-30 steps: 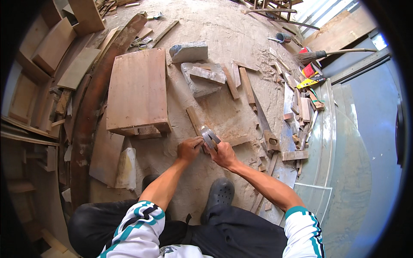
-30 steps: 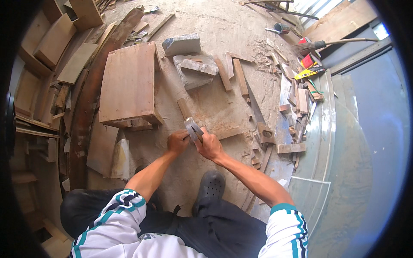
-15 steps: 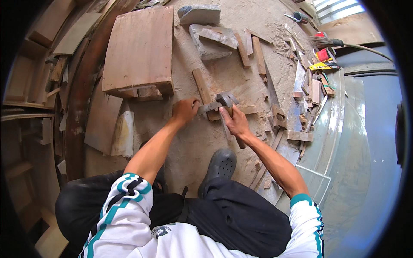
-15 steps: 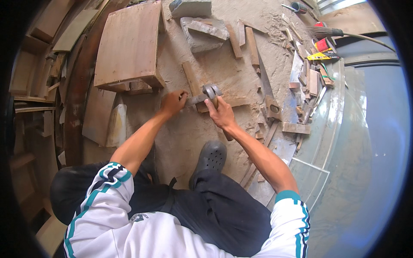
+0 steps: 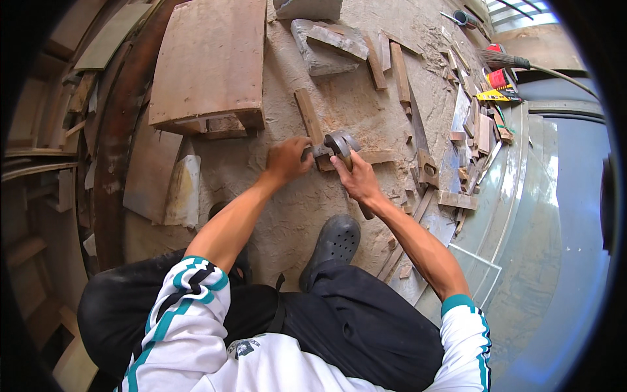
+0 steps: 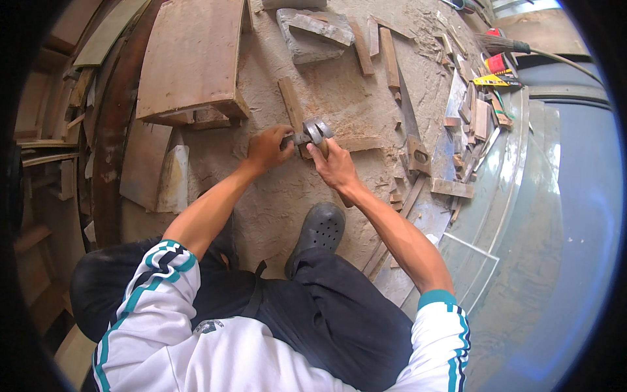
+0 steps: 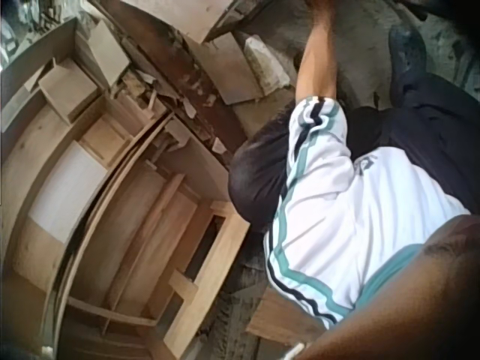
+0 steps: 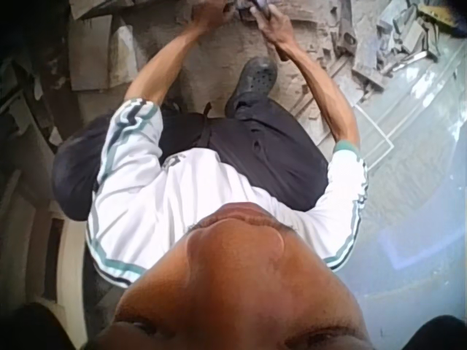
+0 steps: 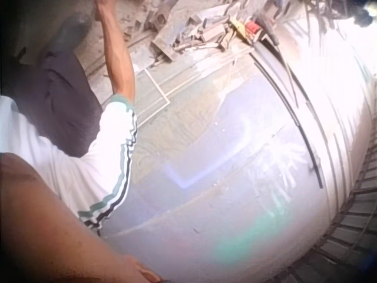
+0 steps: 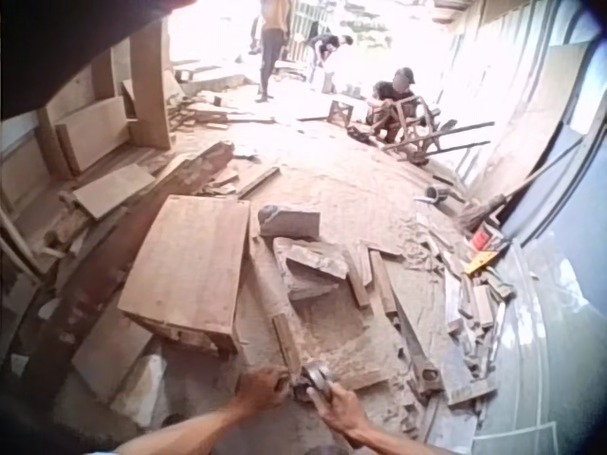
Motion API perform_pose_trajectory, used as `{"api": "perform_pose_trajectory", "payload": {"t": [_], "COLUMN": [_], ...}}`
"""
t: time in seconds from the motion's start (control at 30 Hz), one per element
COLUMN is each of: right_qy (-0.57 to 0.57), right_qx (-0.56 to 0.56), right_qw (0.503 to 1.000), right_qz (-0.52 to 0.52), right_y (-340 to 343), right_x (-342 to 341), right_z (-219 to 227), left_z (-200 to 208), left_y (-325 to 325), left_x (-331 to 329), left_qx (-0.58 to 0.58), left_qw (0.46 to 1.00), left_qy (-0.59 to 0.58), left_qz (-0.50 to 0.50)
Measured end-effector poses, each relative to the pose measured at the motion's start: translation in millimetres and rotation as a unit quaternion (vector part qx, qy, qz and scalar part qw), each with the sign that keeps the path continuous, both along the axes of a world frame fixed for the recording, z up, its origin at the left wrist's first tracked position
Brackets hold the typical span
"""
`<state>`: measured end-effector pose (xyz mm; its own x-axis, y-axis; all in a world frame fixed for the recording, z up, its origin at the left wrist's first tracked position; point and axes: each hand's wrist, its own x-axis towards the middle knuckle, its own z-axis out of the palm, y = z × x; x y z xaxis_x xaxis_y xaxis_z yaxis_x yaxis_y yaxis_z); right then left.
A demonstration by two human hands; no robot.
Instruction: The person sits on the floor and assembles small wooden pieces into a cross-shaped structure. They use a hammer to drive nails into the joints and a hand saw to cut a wooden piece to size. The person repeatedly checks the fit of the components and adjusts them by hand.
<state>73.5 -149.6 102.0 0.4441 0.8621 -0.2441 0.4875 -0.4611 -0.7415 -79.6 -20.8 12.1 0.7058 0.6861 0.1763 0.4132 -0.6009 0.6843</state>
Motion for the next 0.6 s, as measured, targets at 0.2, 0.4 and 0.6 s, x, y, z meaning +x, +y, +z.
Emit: {"api": "perform_pose_trajectory", "payload": {"t": [0.2,0.4,0.6], "right_qy": [-0.007,-0.008,-0.002], "right_qx": [-0.058,-0.077,-0.072], "right_qw": [0.998,0.996,0.997], "right_qz": [-0.036,-0.038,-0.024], "right_y": [-6,-11,-11], "right_x": [3,11,12], "right_z": [-18,-28,-32], "left_z": [-11,-19,-17], "left_y": [-9,-17,-18], "left_x": [10,14,11], "left_qx": [0.044,0.017,0.016], "left_qw": [0.994,0.996,0.997], "left_qy": [-0.102,-0.091,-0.079], "left_qz": [-0.01,0.008,0.009]}}
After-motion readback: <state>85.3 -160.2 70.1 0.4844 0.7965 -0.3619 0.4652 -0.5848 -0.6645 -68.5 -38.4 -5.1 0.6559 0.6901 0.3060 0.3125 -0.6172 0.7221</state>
